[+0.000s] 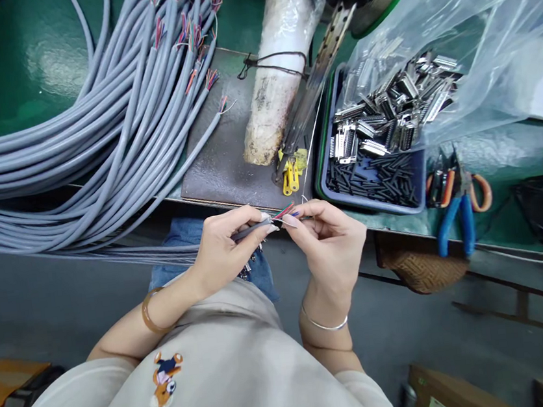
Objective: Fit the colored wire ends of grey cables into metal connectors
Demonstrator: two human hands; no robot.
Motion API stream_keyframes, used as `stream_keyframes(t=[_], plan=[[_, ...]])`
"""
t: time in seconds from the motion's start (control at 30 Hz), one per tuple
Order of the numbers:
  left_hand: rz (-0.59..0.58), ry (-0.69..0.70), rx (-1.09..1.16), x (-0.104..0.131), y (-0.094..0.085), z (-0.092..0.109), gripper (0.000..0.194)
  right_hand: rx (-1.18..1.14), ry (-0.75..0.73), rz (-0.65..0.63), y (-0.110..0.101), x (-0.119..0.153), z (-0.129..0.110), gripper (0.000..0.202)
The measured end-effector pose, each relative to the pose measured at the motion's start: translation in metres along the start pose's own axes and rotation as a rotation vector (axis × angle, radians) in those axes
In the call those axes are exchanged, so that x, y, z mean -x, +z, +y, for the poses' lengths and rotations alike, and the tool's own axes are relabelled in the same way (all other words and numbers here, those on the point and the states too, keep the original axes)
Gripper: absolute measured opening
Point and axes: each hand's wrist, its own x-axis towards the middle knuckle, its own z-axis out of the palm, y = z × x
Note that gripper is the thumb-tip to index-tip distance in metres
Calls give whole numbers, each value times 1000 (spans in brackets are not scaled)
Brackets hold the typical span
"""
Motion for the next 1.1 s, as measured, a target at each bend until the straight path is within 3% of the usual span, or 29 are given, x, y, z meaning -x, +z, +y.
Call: stream_keyframes(t=[0.17, 0.37, 0.5, 0.6, 0.73, 0.83, 0.93, 0.97, 1.0, 1.03, 1.1], plan=[[13, 71, -30, -1, 1, 3, 16, 39, -20, -20, -3, 0, -5, 19], [-94, -169, 314, -5, 3, 6, 32, -114, 67, -96, -1, -2, 1, 25], [-102, -161, 442, -6, 3, 9, 25, -118, 31, -127, 2, 1, 0, 22], [-24, -109, 419, -5, 5, 12, 14, 89, -146, -24, 5, 6, -3, 15], [30, -135, 390, -5, 4, 14, 19, 298, -411, 100, 5, 13, -5, 11], [34, -145, 358, -7, -2, 18, 17, 201, -456, 186, -7, 18, -12, 8], [-42, -89, 303, -7, -11, 29, 12, 117, -403, 286, -38, 18, -26, 23], [-93, -50, 262, -6, -13, 35, 11, 166, -373, 175, -51, 16, -30, 27], [-159, 4, 208, -5, -16, 41, 11, 253, -313, -60, -65, 12, -34, 28], [-233, 72, 159, -4, -17, 46, 13, 370, -246, -202, -77, 8, -36, 25], [-372, 211, 97, -1, -18, 55, 16, 623, -233, -230, -97, -6, -36, 7]])
